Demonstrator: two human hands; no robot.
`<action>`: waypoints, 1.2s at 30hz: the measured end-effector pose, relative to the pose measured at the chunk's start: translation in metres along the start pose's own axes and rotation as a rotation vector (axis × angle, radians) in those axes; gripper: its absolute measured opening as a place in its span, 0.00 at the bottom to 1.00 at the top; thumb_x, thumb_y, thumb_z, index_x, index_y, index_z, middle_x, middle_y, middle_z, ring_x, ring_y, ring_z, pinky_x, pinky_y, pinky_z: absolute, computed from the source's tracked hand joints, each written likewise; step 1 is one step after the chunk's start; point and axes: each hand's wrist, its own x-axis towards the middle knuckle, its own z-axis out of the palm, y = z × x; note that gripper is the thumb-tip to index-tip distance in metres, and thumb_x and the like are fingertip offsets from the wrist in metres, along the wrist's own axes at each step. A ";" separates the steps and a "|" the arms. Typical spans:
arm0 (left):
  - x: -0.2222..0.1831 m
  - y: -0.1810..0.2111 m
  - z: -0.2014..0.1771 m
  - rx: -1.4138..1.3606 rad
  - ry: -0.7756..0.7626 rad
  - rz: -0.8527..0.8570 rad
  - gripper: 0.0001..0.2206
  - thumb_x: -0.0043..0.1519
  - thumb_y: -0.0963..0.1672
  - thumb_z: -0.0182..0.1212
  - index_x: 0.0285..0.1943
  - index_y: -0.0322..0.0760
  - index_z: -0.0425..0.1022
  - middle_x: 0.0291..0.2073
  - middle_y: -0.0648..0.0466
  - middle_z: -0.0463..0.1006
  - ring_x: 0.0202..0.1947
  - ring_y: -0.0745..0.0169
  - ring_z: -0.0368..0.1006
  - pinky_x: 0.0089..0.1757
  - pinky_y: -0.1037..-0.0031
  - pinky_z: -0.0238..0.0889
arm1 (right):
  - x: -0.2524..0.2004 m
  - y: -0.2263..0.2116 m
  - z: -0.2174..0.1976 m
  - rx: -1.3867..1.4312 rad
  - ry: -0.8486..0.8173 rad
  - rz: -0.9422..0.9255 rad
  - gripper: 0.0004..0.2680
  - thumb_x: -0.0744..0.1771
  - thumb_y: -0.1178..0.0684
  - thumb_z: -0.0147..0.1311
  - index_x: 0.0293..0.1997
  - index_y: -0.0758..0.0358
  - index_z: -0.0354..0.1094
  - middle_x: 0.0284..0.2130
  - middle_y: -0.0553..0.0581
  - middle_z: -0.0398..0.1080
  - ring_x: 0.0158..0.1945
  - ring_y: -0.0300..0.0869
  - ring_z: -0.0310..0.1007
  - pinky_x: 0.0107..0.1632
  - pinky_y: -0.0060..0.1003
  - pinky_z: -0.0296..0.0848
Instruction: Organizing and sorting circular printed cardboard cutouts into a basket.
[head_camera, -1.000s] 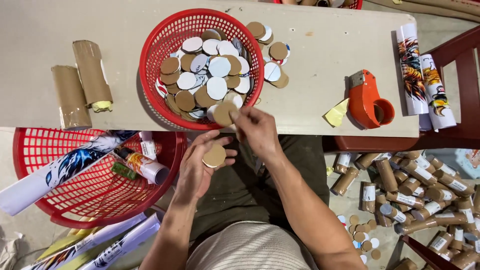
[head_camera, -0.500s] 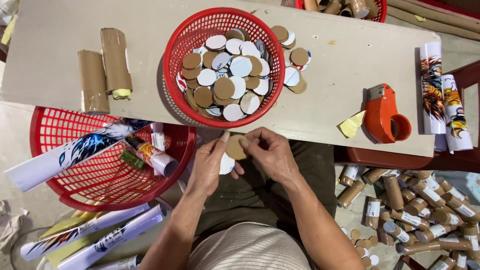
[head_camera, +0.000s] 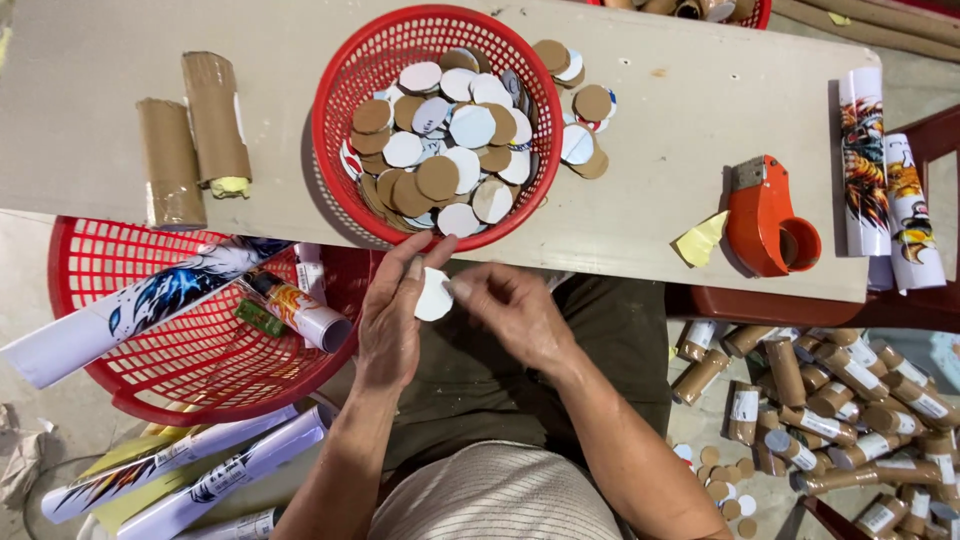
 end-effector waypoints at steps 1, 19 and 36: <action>-0.001 -0.003 0.004 -0.001 -0.003 -0.007 0.20 0.75 0.44 0.39 0.73 0.25 0.60 0.65 0.34 0.74 0.59 0.50 0.70 0.57 0.66 0.66 | -0.002 0.005 0.002 0.000 0.005 0.006 0.10 0.69 0.48 0.57 0.46 0.67 0.76 0.29 0.50 0.75 0.29 0.30 0.69 0.33 0.27 0.71; -0.011 -0.075 -0.008 0.406 -0.063 -0.489 0.15 0.67 0.48 0.54 0.50 0.31 0.76 0.33 0.49 0.83 0.18 0.69 0.72 0.17 0.79 0.60 | 0.105 0.065 -0.114 -0.560 0.798 -0.144 0.13 0.71 0.45 0.55 0.52 0.63 0.77 0.35 0.56 0.79 0.37 0.44 0.80 0.44 0.40 0.76; 0.009 -0.079 -0.007 0.480 -0.069 -0.622 0.16 0.67 0.49 0.54 0.52 0.30 0.75 0.30 0.48 0.82 0.14 0.66 0.73 0.14 0.78 0.58 | 0.176 0.073 -0.125 -0.653 0.612 0.450 0.24 0.60 0.40 0.70 0.52 0.66 0.67 0.40 0.60 0.76 0.48 0.52 0.77 0.54 0.48 0.74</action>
